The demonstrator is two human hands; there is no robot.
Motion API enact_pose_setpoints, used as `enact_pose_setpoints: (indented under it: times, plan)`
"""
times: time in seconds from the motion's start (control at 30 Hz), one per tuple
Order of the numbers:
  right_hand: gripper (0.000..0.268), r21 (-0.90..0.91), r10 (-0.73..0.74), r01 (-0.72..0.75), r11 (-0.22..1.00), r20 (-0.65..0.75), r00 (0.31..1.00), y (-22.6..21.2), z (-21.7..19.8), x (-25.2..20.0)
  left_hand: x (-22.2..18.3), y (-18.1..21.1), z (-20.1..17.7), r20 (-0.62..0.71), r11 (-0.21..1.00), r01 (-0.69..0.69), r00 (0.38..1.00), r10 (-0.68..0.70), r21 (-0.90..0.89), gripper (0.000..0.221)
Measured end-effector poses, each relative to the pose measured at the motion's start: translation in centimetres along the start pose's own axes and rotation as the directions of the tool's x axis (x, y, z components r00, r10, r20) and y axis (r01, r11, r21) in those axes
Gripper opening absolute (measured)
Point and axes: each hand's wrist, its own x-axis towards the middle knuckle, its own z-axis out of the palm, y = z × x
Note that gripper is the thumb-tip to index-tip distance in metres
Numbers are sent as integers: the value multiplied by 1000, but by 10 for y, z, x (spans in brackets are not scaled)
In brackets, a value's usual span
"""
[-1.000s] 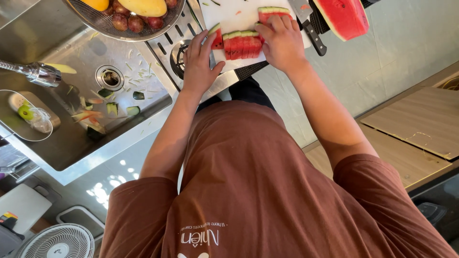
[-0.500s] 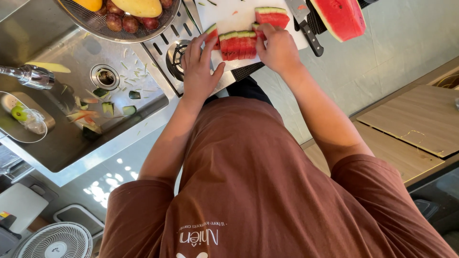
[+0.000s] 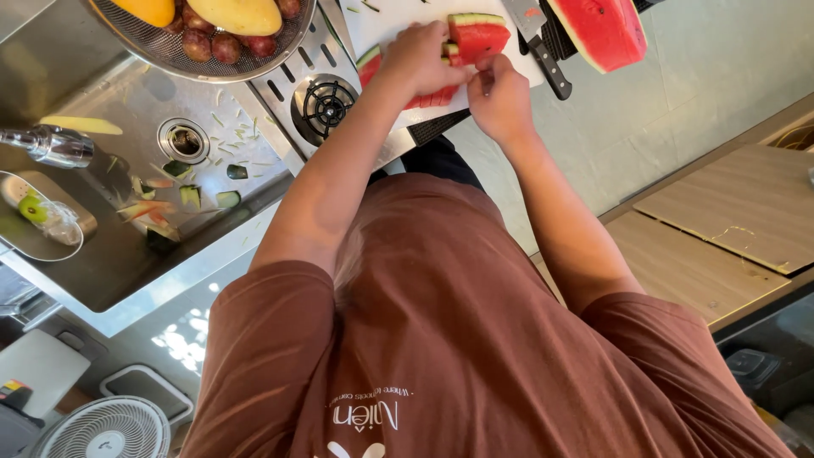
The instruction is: Slicing watermelon into small pieces and packaging them into plastic containers.
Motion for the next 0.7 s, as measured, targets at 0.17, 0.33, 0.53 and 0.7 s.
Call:
enact_pose_setpoints:
  times: [0.17,0.33,0.53,0.7]
  plan:
    - [18,67,106,-104,992,-29,994,18,-2,-11,5,-7,49,-195,985,-6,980,40,174,70]
    - [16,139,92,-77,987,-105,990,12,-10,-4,4,-1,56,-251,994,27,968,0,103,69]
    - [18,126,0,19,992,-148,989,21,-11,3,-4,17,60,-336,983,71,942,-9,172,70]
    - [21,82,-19,31,996,-152,988,32,-7,4,2,14,69,-391,946,156,920,-34,285,59]
